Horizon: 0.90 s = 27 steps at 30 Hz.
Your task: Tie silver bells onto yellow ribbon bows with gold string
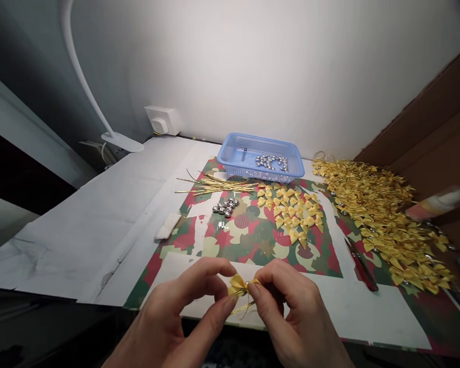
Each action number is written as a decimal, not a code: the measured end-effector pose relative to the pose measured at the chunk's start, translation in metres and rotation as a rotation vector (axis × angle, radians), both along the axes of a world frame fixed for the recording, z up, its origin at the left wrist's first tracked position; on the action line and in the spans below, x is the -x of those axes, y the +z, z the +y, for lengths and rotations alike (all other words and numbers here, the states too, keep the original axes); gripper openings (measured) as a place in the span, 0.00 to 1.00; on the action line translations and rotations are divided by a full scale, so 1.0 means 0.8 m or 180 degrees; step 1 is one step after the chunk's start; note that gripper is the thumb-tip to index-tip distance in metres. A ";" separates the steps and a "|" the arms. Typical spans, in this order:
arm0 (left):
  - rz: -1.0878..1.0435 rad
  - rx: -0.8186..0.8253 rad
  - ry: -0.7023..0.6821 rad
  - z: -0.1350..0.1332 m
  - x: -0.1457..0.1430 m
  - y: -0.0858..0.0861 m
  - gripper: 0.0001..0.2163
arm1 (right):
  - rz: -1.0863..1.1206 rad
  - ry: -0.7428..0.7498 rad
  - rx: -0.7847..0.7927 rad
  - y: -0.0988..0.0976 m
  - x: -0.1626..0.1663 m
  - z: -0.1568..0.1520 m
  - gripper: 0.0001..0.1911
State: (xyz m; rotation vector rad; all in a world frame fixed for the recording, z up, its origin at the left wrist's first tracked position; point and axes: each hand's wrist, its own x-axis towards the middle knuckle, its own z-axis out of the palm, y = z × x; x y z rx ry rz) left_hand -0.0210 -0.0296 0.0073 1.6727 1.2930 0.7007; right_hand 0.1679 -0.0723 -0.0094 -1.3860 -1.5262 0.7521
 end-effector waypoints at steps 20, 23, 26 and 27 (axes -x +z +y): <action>-0.0689 0.1221 -0.0952 0.031 -0.016 0.017 0.10 | 0.0047 0.0209 -0.0065 0.001 -0.006 -0.002 0.09; -0.0836 0.1186 -0.0761 0.029 -0.019 0.017 0.09 | 0.0037 0.0169 -0.0068 0.002 -0.006 -0.002 0.09; -0.0896 0.1012 -0.0700 0.028 -0.020 0.017 0.08 | 0.0032 0.0137 -0.0081 0.003 -0.006 -0.002 0.08; -0.0892 0.0962 -0.0716 0.027 -0.020 0.017 0.08 | 0.0034 0.0136 -0.0076 0.004 -0.006 -0.002 0.08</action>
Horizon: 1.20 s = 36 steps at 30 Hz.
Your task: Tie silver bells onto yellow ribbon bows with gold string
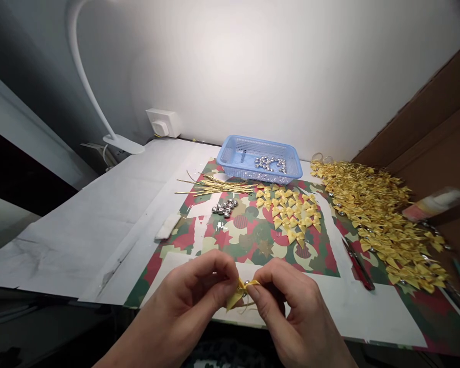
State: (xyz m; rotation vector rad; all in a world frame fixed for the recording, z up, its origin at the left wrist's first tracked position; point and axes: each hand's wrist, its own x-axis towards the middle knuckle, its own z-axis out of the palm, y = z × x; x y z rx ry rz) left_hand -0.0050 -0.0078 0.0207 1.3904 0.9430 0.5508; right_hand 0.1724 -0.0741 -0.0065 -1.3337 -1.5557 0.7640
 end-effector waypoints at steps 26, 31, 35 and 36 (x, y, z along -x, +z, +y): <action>-0.0151 0.0631 -0.0179 0.015 0.004 0.000 0.05 | 0.0066 -0.0097 -0.0143 0.010 -0.007 0.006 0.06; -0.0400 0.1095 0.0040 0.019 0.005 0.000 0.04 | 0.0569 -0.0799 -0.0426 0.017 -0.001 -0.017 0.19; -0.0438 0.1220 0.0149 0.020 0.007 0.001 0.05 | 0.1190 -0.0717 -0.0379 0.015 0.017 -0.033 0.28; -0.0440 0.1225 0.0164 0.019 0.007 0.001 0.05 | 0.1187 -0.0600 -0.0382 0.012 0.020 -0.034 0.24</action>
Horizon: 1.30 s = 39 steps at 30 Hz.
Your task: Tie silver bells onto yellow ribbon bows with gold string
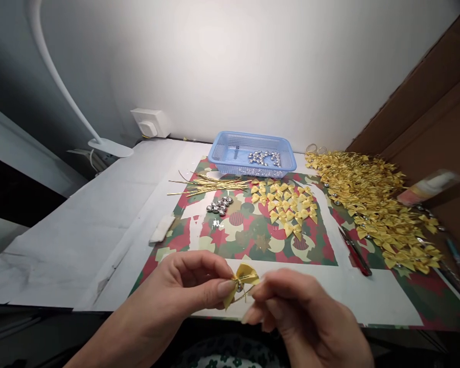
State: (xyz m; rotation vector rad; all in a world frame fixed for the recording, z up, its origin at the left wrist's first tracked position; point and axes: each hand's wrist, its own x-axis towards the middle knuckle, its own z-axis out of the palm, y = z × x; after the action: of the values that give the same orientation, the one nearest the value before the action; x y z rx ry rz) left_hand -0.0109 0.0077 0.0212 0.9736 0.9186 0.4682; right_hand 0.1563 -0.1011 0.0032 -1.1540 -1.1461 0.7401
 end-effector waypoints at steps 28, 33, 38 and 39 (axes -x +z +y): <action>0.0218 -0.0254 -0.0079 -0.012 0.011 -0.010 0.07 | -0.2477 -0.0862 -0.0391 -0.020 0.015 0.006 0.11; 0.0253 -0.0366 -0.0039 -0.011 0.008 -0.009 0.06 | -0.2612 -0.0868 -0.0384 -0.022 0.018 0.006 0.09; 0.0169 -0.0330 -0.0029 -0.011 0.007 -0.011 0.05 | -0.2586 -0.0853 -0.0350 -0.023 0.019 0.005 0.09; 0.0150 -0.0315 -0.0037 -0.011 0.006 -0.011 0.05 | -0.2558 -0.0836 -0.0350 -0.023 0.019 0.005 0.09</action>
State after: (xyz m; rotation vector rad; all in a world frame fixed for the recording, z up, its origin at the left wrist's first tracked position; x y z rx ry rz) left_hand -0.0161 -0.0010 0.0126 1.0832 0.9387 0.4861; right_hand 0.1409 -0.0968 -0.0153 -1.5230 -1.6176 -0.0217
